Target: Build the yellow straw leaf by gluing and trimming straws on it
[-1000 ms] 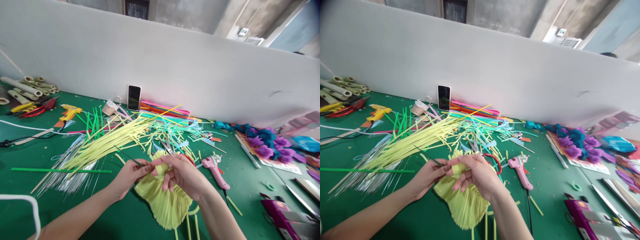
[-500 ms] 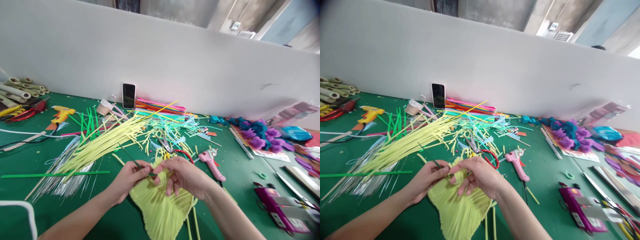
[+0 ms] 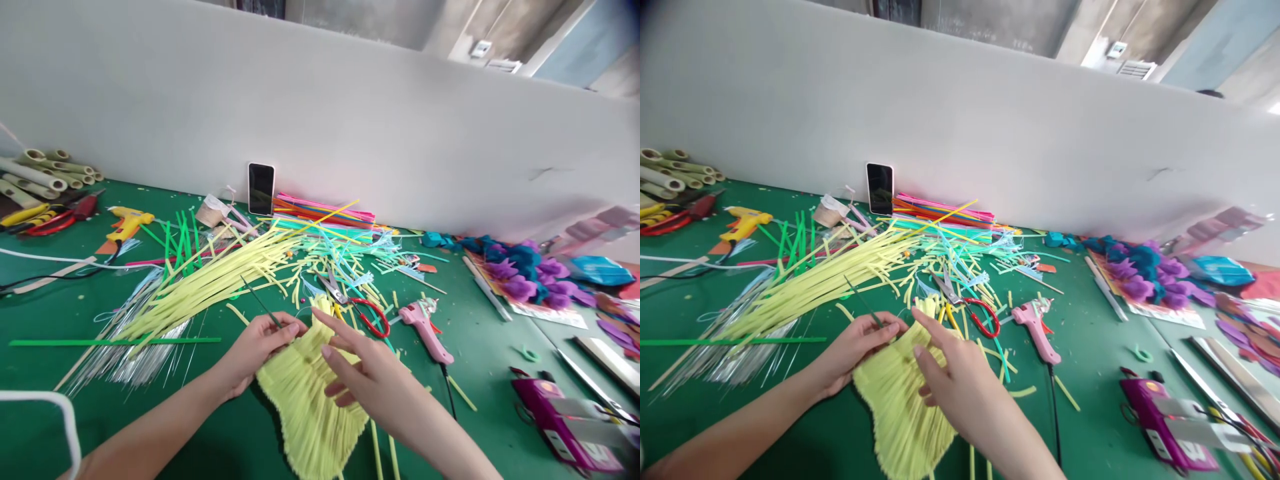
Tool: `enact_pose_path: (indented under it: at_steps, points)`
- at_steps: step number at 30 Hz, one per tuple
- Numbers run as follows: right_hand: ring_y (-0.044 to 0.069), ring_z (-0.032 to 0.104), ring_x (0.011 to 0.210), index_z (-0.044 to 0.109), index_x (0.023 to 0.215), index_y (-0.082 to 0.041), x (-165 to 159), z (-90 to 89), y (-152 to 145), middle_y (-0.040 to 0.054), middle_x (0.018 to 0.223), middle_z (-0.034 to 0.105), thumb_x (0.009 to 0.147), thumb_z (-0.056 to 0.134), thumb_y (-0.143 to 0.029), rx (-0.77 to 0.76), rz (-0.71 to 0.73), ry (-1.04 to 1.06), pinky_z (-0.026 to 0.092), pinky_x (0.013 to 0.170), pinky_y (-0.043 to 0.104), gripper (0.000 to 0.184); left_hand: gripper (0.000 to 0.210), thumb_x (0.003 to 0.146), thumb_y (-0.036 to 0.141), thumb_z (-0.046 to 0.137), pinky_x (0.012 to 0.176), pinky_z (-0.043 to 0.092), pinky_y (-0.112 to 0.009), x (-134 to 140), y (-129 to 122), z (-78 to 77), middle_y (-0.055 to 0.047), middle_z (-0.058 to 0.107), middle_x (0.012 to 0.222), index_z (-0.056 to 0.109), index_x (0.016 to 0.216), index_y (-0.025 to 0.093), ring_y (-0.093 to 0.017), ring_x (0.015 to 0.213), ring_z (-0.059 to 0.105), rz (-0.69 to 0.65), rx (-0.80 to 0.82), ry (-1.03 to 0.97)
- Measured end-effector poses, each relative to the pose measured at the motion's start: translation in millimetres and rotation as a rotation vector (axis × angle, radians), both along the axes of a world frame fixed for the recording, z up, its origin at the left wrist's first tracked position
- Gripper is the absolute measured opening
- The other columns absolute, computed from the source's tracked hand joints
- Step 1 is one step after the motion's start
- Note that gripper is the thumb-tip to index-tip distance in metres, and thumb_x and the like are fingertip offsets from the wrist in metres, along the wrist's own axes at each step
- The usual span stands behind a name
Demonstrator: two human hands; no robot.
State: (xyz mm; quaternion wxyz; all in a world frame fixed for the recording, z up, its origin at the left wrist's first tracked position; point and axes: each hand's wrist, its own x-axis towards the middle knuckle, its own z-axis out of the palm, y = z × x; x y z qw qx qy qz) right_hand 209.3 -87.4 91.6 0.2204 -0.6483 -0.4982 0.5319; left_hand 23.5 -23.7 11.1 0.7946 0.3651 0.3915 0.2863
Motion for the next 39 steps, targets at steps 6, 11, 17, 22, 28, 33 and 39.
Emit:
enact_pose_path:
  at_steps: [6, 11, 17, 22, 28, 33, 39]
  points:
    - [0.019, 0.070, 0.073, 0.070, 0.118, -0.023, 43.1, 10.3, 5.8, 0.0128, 0.119, 0.070, 0.083, 0.064, -0.061, 0.230, -0.260, 0.034, 0.057, 0.055, 0.029, 0.053, 0.028, 0.074, 0.042, 0.081, 0.056, 0.043, -0.020, -4.3, 5.7, 1.8, -0.001, 0.072, 0.076, 0.072, 0.086, 0.018, -0.010, 0.059, 0.062, -0.026, -0.085, -0.038]
    - [0.020, 0.066, 0.095, 0.074, 0.113, -0.017, 50.0, -30.6, 30.9, 0.0132, 0.115, 0.073, 0.089, 0.059, -0.060, 0.083, -0.171, 0.431, 0.051, 0.079, 0.031, 0.051, 0.024, 0.074, 0.037, 0.082, 0.062, 0.046, -0.022, -8.1, 5.8, -1.6, -0.001, 0.071, 0.073, 0.073, 0.085, 0.018, -0.012, 0.062, 0.064, -0.104, -0.112, -0.134]
    - [0.028, 0.069, 0.108, 0.072, 0.118, -0.012, 22.5, -56.3, 36.6, 0.0153, 0.112, 0.075, 0.092, 0.059, -0.055, -0.236, 0.012, 0.851, 0.046, 0.100, 0.042, 0.051, 0.016, 0.078, 0.031, 0.080, 0.083, 0.050, -0.028, -8.5, 5.8, -2.2, -0.005, 0.073, 0.100, 0.072, 0.078, 0.017, -0.018, 0.090, 0.069, -0.123, -0.119, -0.225]
    - [0.026, 0.066, 0.116, 0.067, 0.127, -0.021, 15.8, -60.7, 40.9, 0.0100, 0.125, 0.071, 0.089, 0.067, -0.044, -0.160, -0.082, 0.901, 0.043, 0.106, 0.041, 0.045, 0.015, 0.078, 0.030, 0.080, 0.073, 0.048, -0.024, -10.5, 9.9, -5.5, -0.004, 0.072, 0.088, 0.073, 0.079, 0.016, -0.014, 0.077, 0.067, -0.127, -0.113, -0.171]
    - [0.025, 0.069, 0.111, 0.062, 0.131, -0.020, 9.8, -76.9, 52.4, 0.0085, 0.121, 0.073, 0.091, 0.062, -0.043, -0.275, -0.149, 0.911, 0.047, 0.103, 0.041, 0.047, 0.023, 0.078, 0.035, 0.079, 0.081, 0.049, -0.028, -7.9, 11.6, -3.6, -0.007, 0.072, 0.105, 0.072, 0.092, 0.017, -0.018, 0.088, 0.068, -0.212, -0.035, -0.164]
    - [0.023, 0.069, 0.112, 0.054, 0.138, -0.021, 6.7, -87.0, 62.4, 0.0088, 0.126, 0.071, 0.092, 0.058, -0.044, -0.240, -0.200, 0.897, 0.049, 0.102, 0.040, 0.052, 0.034, 0.081, 0.044, 0.074, 0.081, 0.051, -0.031, -8.5, 16.1, -8.4, -0.007, 0.073, 0.099, 0.063, 0.099, 0.018, -0.022, 0.091, 0.069, -0.090, 0.069, 0.081]
    - [0.023, 0.071, 0.105, 0.055, 0.137, -0.022, 5.7, -81.0, 61.8, 0.0085, 0.121, 0.072, 0.092, 0.058, -0.049, -0.157, -0.214, 0.796, 0.053, 0.096, 0.041, 0.052, 0.065, 0.092, 0.030, 0.061, 0.110, 0.039, -0.050, -10.8, 12.5, -17.0, -0.016, 0.036, 0.154, 0.027, 0.148, 0.027, -0.030, 0.141, 0.039, 0.465, 1.185, 0.719]
